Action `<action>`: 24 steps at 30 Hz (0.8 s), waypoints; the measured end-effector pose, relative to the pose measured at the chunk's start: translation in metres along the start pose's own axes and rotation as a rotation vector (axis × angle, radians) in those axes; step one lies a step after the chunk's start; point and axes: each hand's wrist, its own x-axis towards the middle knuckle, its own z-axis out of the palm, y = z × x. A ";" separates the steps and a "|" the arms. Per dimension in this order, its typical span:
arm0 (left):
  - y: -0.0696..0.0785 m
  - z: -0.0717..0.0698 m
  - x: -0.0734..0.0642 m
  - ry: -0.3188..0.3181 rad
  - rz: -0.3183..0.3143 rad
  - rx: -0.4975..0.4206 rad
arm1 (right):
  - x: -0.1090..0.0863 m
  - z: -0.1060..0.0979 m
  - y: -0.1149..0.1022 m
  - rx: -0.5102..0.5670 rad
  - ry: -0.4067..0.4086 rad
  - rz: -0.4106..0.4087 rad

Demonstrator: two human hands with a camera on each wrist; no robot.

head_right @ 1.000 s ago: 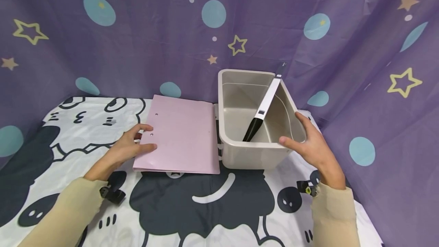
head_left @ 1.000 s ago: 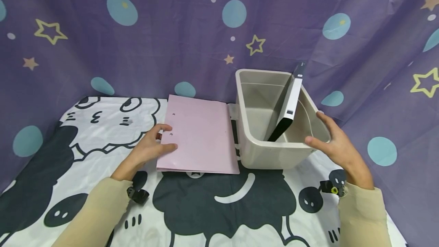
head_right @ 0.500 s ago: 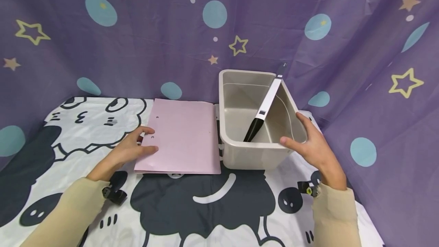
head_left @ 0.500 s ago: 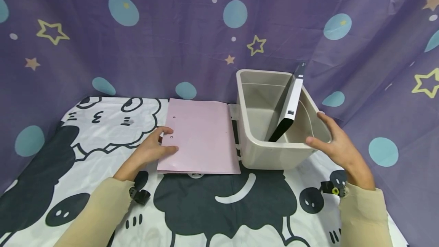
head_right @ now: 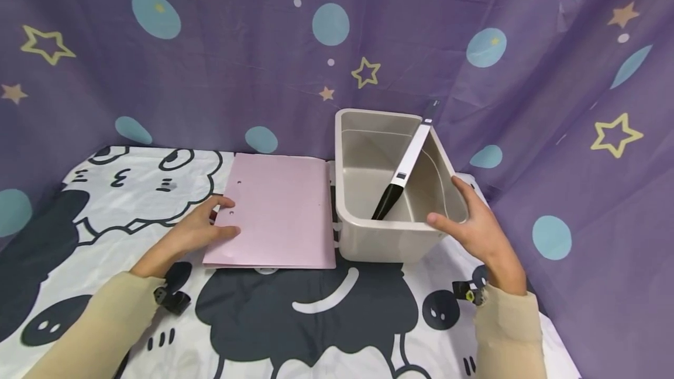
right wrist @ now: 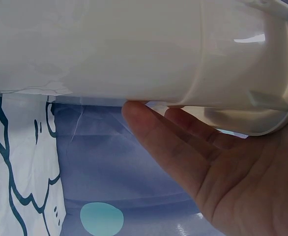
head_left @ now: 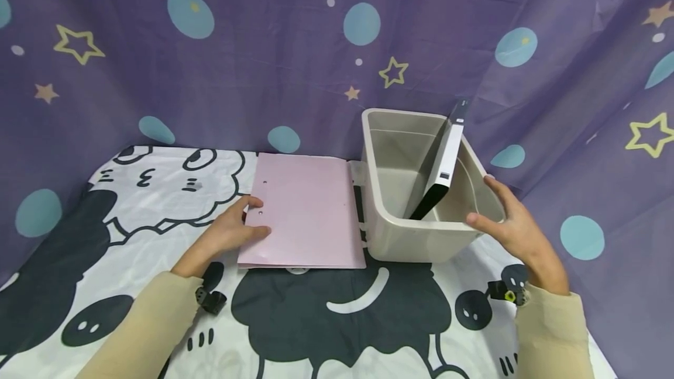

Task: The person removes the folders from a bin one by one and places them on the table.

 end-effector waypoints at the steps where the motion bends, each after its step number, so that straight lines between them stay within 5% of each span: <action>1: 0.000 0.000 0.000 -0.001 -0.003 0.006 | 0.000 0.000 0.000 0.003 -0.001 -0.003; 24: 0.001 -0.002 -0.002 0.028 0.007 0.127 | 0.000 0.000 0.003 0.005 -0.005 -0.013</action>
